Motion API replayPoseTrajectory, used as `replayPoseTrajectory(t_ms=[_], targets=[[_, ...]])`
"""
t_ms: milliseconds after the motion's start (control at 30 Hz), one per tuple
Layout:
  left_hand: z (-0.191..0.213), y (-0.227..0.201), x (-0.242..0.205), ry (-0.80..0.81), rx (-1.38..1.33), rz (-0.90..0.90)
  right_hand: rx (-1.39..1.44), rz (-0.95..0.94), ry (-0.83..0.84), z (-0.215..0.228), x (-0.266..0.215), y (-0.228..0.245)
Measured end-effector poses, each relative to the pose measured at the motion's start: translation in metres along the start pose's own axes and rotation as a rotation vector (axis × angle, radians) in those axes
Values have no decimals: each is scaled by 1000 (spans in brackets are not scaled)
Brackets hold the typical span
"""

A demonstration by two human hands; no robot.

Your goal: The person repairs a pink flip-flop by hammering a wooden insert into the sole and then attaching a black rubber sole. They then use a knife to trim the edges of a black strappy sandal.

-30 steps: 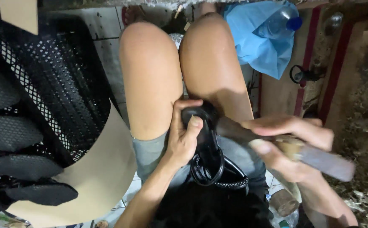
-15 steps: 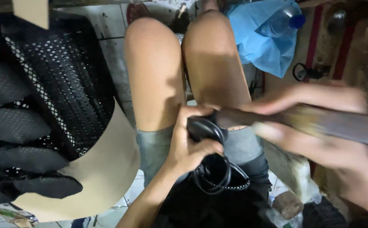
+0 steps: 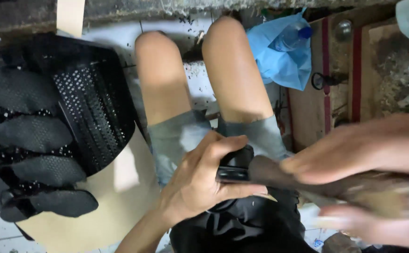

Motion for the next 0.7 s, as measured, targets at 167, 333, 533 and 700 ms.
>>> replayPoseTrajectory(t_ms=[167, 333, 533, 700], targets=[[-4, -30, -11, -56, 184, -193, 42, -525, -111, 5, 6, -9], [-10, -14, -17, -26, 124, -73, -84, 84, -812, 19, -48, 25], [-21, -4, -22, 238, -4, 174, -127, 337, -603, 25, -5, 77], [-6, -25, -21, 49, 80, -40, 328, -870, 551, -42, 16, 17]])
Point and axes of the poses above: each hand's wrist, its own x-axis towards the middle knuckle, its own z-axis out of the back of the hand, y = z × x, the point moved 9 cm from there along x, towards the middle knuckle, and after that the axes turned 2 degrees about z, right-handed, at the moved point
